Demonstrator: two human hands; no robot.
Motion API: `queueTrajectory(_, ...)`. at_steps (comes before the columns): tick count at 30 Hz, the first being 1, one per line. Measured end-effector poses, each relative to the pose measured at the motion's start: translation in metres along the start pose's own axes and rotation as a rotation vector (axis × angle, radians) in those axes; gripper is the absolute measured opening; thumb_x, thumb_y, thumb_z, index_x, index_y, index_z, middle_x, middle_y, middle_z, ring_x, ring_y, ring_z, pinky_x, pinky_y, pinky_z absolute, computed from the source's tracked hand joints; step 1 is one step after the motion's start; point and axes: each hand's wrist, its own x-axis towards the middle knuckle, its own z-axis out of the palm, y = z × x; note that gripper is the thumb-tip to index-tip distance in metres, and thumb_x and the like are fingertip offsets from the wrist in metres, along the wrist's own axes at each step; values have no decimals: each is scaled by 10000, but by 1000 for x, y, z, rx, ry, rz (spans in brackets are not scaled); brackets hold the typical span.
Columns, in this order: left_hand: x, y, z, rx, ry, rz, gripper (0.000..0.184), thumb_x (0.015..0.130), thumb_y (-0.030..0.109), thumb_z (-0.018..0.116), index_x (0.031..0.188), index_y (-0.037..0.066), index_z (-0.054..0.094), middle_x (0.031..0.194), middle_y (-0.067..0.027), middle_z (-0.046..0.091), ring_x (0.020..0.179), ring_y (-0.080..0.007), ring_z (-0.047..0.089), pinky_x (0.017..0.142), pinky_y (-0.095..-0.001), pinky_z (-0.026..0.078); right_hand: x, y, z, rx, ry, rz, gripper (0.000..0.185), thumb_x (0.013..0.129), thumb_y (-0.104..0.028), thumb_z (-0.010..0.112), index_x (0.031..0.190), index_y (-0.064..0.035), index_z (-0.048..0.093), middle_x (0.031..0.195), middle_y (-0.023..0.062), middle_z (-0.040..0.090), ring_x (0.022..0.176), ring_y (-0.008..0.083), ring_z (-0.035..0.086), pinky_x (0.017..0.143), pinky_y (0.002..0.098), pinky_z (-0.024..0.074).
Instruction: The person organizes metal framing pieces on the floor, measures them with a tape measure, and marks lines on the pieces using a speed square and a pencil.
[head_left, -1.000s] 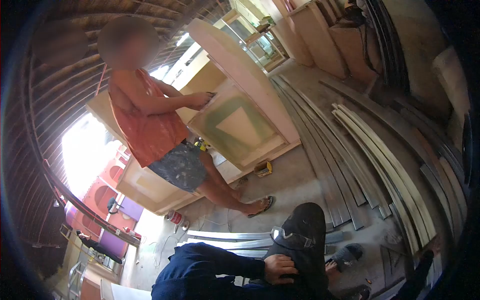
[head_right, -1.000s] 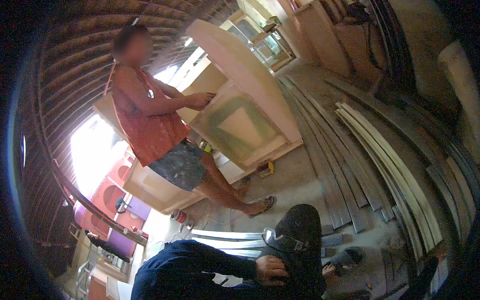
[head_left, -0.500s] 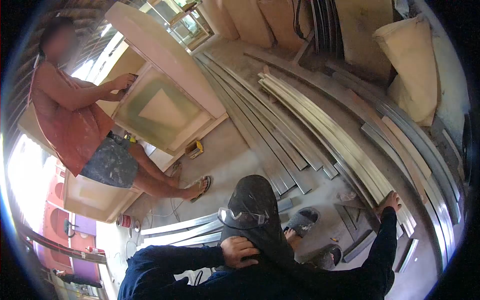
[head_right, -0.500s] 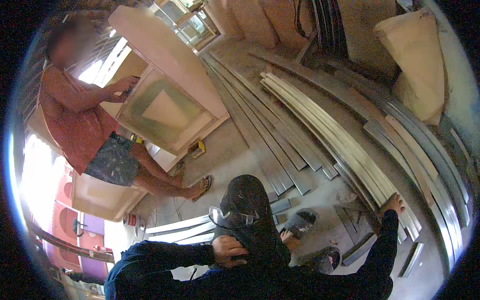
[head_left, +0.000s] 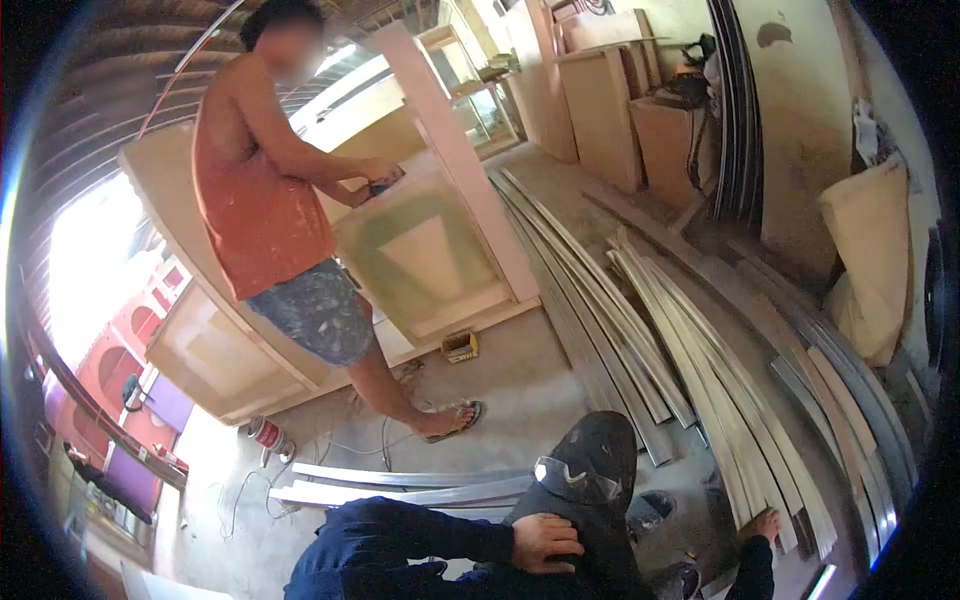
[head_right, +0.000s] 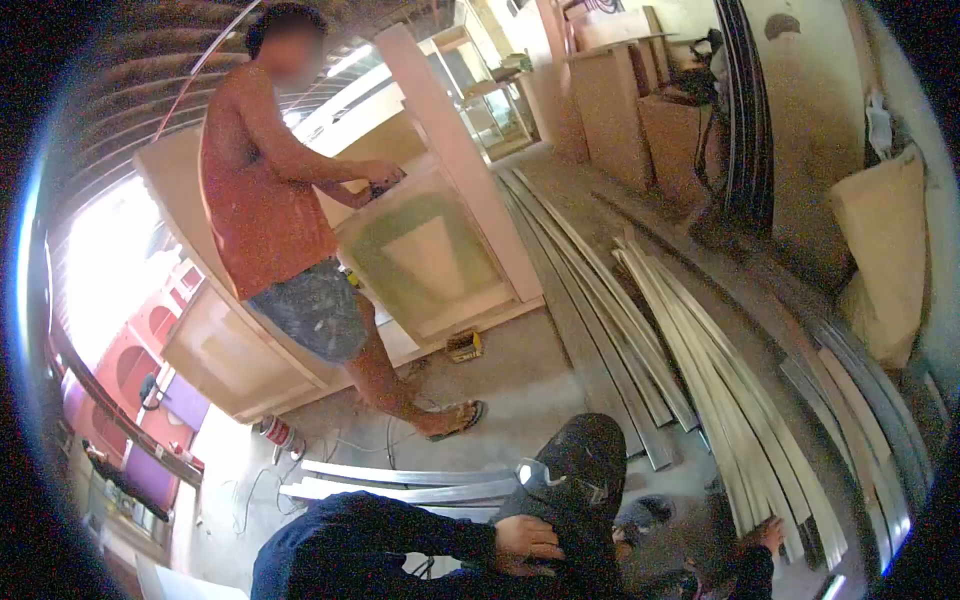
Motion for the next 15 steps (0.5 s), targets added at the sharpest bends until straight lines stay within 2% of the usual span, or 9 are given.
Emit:
queueTrajectory(1, -2, -1, 3, 9, 10, 9, 288, 787, 298, 679, 958, 74, 616, 825, -86, 596, 733, -266, 593, 611, -369, 493, -2, -8, -18, 77, -179, 84, 1080, 492, -404, 838, 1310, 34, 284, 1268, 165, 418, 1209, 300, 425, 1012, 366, 376)
queueTrajectory(3, -8, -4, 8, -56, 22, 56, 283, 798, 260, 667, 984, 55, 608, 834, -98, 594, 744, -269, 592, 621, -379, 491, -21, -26, -44, 159, -342, 172, 1193, 435, -418, 869, 1330, 39, 225, 1271, 165, 409, 1217, 303, 413, 1022, 374, 368)
queueTrajectory(7, -8, -1, 15, -112, 79, 120, 263, 806, 208, 661, 994, 35, 599, 831, -97, 593, 737, -275, 589, 640, -391, 482, -64, -47, -56, 49, -226, 104, 1181, 411, -441, 876, 1294, 43, 258, 1242, 163, 427, 1191, 299, 439, 1002, 376, 391)
queueTrajectory(9, 2, 11, 18, -341, 192, 170, 234, 815, 160, 645, 1004, 30, 598, 838, -101, 598, 727, -279, 589, 648, -404, 473, -79, -57, -62, 50, -219, 87, 1186, 407, -453, 872, 1293, 45, 261, 1238, 166, 432, 1190, 301, 440, 1001, 374, 390)
queueTrajectory(11, 41, 55, 4, -462, 348, 68, 95, 846, 126, 611, 850, 32, 625, 828, -114, 614, 813, -290, 581, 667, -382, 452, -90, -65, -68, 55, -221, 79, 1192, 402, -466, 867, 1293, 46, 264, 1235, 169, 437, 1188, 302, 442, 1000, 372, 390)
queueTrajectory(13, 87, 85, -11, -534, 383, -12, 105, 858, 124, 601, 849, 19, 611, 815, -115, 606, 819, -266, 579, 696, -347, 440, -94, -68, -74, 56, -213, 70, 1197, 397, -478, 863, 1293, 48, 267, 1232, 172, 442, 1187, 304, 444, 999, 370, 390)
queueTrajectory(15, 141, 86, 12, -761, 389, -65, 267, 859, 156, 608, 1085, 23, 561, 927, -137, 585, 848, -272, 567, 763, -350, 449, -97, -67, -83, 69, -200, 53, 1203, 392, -490, 858, 1292, 49, 270, 1228, 174, 447, 1185, 306, 445, 998, 368, 390)
